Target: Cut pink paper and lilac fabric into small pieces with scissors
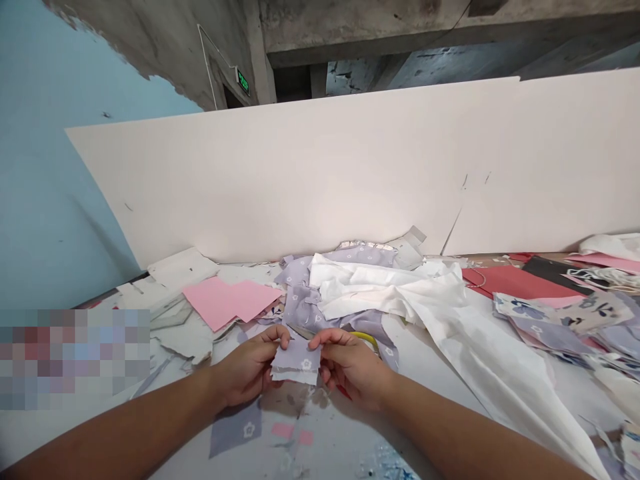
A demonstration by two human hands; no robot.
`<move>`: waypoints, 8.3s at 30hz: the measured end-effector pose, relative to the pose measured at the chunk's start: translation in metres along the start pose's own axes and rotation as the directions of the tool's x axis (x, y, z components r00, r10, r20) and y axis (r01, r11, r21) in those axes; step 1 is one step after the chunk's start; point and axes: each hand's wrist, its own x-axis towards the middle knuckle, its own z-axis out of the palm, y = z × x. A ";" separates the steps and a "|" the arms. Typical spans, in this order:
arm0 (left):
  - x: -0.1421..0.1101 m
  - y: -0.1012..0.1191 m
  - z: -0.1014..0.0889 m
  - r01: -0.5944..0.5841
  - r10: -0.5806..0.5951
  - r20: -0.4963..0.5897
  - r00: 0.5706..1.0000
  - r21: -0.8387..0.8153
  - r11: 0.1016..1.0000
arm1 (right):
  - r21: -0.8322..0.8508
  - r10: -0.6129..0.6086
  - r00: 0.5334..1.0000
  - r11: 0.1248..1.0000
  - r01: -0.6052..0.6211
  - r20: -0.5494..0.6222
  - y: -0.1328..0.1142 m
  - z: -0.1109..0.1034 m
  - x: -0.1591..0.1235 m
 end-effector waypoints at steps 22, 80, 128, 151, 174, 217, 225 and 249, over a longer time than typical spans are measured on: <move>-0.003 -0.002 -0.006 -0.145 0.176 -0.107 0.979 0.247 0.958 | -0.043 -0.070 0.997 0.997 0.071 0.023 0.001 0.005 -0.006; -0.005 -0.006 0.000 -0.243 0.266 -0.022 0.964 0.336 0.910 | -0.213 -0.148 0.985 0.969 0.127 -0.086 0.008 0.008 -0.003; -0.011 -0.002 0.007 -0.260 0.375 -0.156 0.914 0.486 0.834 | -0.292 -0.167 0.985 0.945 0.148 -0.041 0.003 0.014 -0.005; -0.015 -0.002 0.013 -0.298 0.398 -0.091 0.913 0.520 0.800 | -0.485 -0.269 0.963 0.846 0.219 -0.034 -0.001 0.018 -0.011; -0.013 -0.004 0.009 -0.200 0.234 -0.001 0.972 0.512 0.835 | -0.607 -0.242 0.970 0.773 0.184 -0.014 -0.009 0.015 -0.011; -0.009 0.003 0.008 -0.146 0.190 -0.112 0.975 0.319 0.936 | -0.243 -0.130 0.990 0.963 0.115 -0.048 -0.005 0.013 -0.008; -0.009 0.002 0.006 -0.150 0.187 -0.112 0.976 0.277 0.949 | -0.241 -0.145 0.989 0.961 0.133 -0.032 -0.004 0.012 -0.008; -0.014 0.006 0.000 -0.026 -0.060 0.176 0.982 0.451 0.892 | -0.495 0.209 0.966 0.862 -0.108 0.153 -0.016 0.018 -0.019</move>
